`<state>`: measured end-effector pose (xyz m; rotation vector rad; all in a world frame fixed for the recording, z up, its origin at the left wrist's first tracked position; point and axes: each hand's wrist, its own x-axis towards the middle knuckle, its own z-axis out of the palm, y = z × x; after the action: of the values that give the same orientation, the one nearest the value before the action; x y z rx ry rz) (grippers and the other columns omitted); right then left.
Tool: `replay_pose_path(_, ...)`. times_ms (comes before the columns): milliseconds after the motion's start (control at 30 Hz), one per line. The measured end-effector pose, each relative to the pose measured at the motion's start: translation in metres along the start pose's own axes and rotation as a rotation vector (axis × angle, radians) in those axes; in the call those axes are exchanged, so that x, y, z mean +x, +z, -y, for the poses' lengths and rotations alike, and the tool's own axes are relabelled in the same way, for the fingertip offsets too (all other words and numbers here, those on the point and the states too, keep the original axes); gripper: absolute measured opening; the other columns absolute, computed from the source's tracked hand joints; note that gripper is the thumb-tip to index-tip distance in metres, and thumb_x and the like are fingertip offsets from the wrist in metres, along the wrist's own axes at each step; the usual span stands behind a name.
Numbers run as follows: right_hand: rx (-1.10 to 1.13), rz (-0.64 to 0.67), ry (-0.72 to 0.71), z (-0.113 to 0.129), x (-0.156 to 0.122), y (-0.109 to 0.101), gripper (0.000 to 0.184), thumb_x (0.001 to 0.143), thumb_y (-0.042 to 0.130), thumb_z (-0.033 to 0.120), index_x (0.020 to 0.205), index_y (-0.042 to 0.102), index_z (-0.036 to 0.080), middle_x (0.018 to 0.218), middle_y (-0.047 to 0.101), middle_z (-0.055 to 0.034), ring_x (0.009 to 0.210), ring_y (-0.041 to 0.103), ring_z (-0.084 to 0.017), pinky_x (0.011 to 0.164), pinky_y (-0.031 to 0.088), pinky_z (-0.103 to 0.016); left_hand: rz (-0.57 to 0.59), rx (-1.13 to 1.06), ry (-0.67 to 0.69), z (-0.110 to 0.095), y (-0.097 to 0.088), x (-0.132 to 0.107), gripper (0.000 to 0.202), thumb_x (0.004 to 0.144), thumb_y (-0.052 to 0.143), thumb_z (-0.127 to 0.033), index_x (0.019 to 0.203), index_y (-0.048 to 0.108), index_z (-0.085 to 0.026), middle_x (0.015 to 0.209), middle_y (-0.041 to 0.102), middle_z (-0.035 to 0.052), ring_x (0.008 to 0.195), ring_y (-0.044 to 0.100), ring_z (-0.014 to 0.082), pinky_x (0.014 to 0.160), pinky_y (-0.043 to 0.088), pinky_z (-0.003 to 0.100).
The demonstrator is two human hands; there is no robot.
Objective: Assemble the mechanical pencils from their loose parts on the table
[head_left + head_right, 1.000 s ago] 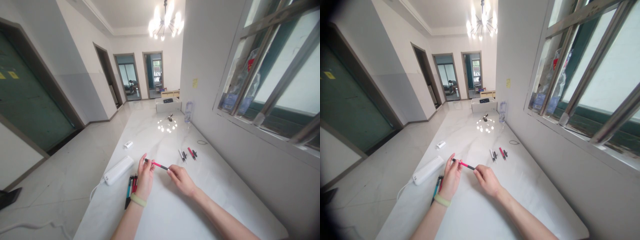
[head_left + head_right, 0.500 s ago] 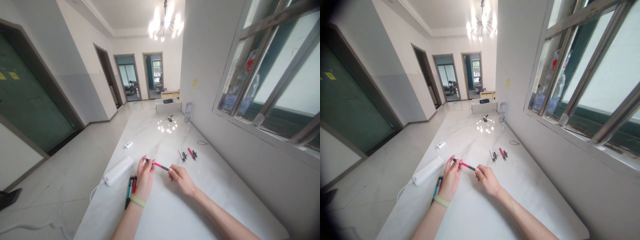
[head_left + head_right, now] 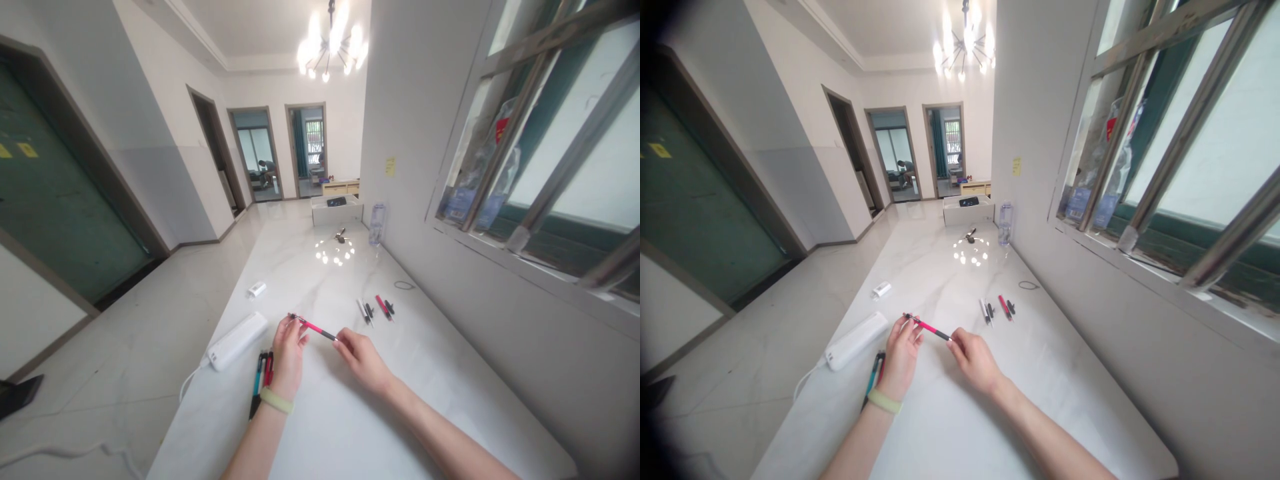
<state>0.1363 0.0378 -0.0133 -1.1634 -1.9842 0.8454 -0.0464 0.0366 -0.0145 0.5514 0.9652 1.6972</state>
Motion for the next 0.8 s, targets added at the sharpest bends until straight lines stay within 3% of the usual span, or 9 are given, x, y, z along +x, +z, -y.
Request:
replay_pose_path(233,-0.281,-0.010,-0.084,-0.001,-0.002,-0.002,0.018,0.097,0.040,0.028,0.083,0.049,0.020,0.076,0.060,-0.0013,0.062,0.050,-0.014,0.060,0.033,-0.024,-0.059,0.051,-0.009,0.003,-0.004,0.002,0.041,0.073,0.078,-0.038,0.106,0.060,-0.020,0.103,0.062,0.0064,0.090,0.063,0.0157,0.068,0.046,0.024)
replay_pose_path(500,-0.250,0.040,-0.084,0.003,-0.002,-0.005,0.028,0.098,0.036,0.030,0.075,0.048,0.021,0.068,0.056,-0.0009,0.059,0.047,-0.014,0.060,0.030,-0.025,-0.066,0.065,-0.037,0.003,-0.005,0.003,0.037,0.074,0.076,-0.037,0.104,0.061,-0.020,0.101,0.063,0.0051,0.088,0.062,0.0147,0.067,0.043,0.022)
replay_pose_path(600,-0.031,0.097,-0.014,0.004,-0.002,-0.003,0.033,0.097,0.040,0.035,0.068,0.047,0.020,0.062,0.054,-0.0001,0.056,0.046,-0.013,0.059,0.031,-0.025,-0.047,0.047,-0.040,0.002,-0.006,0.004,0.033,0.076,0.075,-0.035,0.104,0.063,-0.021,0.101,0.062,0.0043,0.089,0.061,0.0134,0.067,0.042,0.021)
replay_pose_path(800,0.730,0.300,0.257,0.000,0.001,0.006,0.035,0.089,0.049,0.038,0.061,0.051,0.017,0.049,0.051,0.0006,0.042,0.040,-0.010,0.045,0.028,-0.022,0.079,-0.201,-0.065,-0.001,-0.003,0.006,0.026,0.074,0.077,-0.025,0.098,0.065,-0.023,0.095,0.061,0.0008,0.083,0.058,0.0099,0.062,0.040,0.019)
